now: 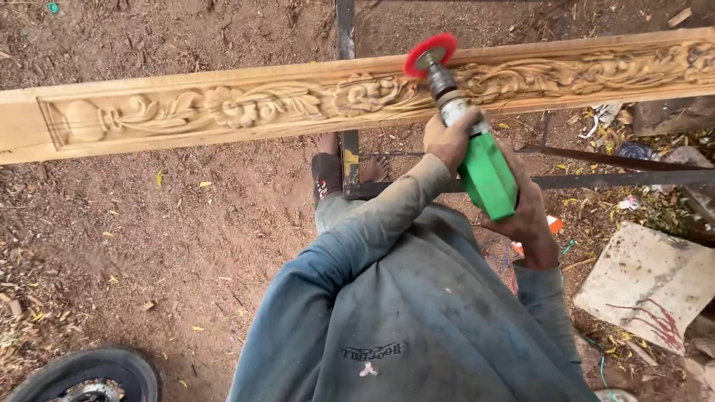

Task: Sanding and polishing a decorative wood carving using a handheld power drill with a sanding attachment.

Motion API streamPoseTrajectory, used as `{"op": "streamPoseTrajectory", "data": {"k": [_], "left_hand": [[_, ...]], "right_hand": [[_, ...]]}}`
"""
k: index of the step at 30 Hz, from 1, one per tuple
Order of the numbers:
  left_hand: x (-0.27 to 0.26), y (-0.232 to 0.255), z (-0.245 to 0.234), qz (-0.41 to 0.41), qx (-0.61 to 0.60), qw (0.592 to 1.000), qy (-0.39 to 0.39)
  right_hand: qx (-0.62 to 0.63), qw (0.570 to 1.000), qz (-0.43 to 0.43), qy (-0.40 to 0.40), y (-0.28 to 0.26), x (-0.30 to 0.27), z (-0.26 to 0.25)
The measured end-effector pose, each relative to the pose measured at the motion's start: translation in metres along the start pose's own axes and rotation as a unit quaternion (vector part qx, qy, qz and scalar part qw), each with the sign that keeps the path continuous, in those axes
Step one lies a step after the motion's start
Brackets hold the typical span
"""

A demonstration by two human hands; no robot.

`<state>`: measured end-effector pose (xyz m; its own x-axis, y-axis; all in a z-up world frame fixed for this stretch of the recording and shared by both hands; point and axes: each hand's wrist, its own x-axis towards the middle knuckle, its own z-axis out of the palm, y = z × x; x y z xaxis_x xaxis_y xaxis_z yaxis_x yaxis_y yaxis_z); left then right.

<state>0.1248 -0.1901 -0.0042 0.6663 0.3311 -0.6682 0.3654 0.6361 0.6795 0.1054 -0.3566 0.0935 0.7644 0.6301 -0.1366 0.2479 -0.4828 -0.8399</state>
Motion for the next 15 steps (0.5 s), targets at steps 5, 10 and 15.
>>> {"op": "streamPoseTrajectory", "data": {"k": [5,10,15], "left_hand": [[0.006,-0.004,-0.007,-0.017,-0.082,0.996,-0.012],[-0.001,-0.004,-0.008,-0.007,-0.031,0.999,0.026],[-0.021,0.001,0.007,-0.069,-0.087,0.994,0.010]], "right_hand": [[0.018,0.999,-0.008,-0.044,-0.009,0.006,0.002],[-0.010,0.998,0.037,-0.043,-0.007,0.003,0.000],[-0.021,0.996,0.049,-0.071,-0.007,-0.006,-0.029]]}}
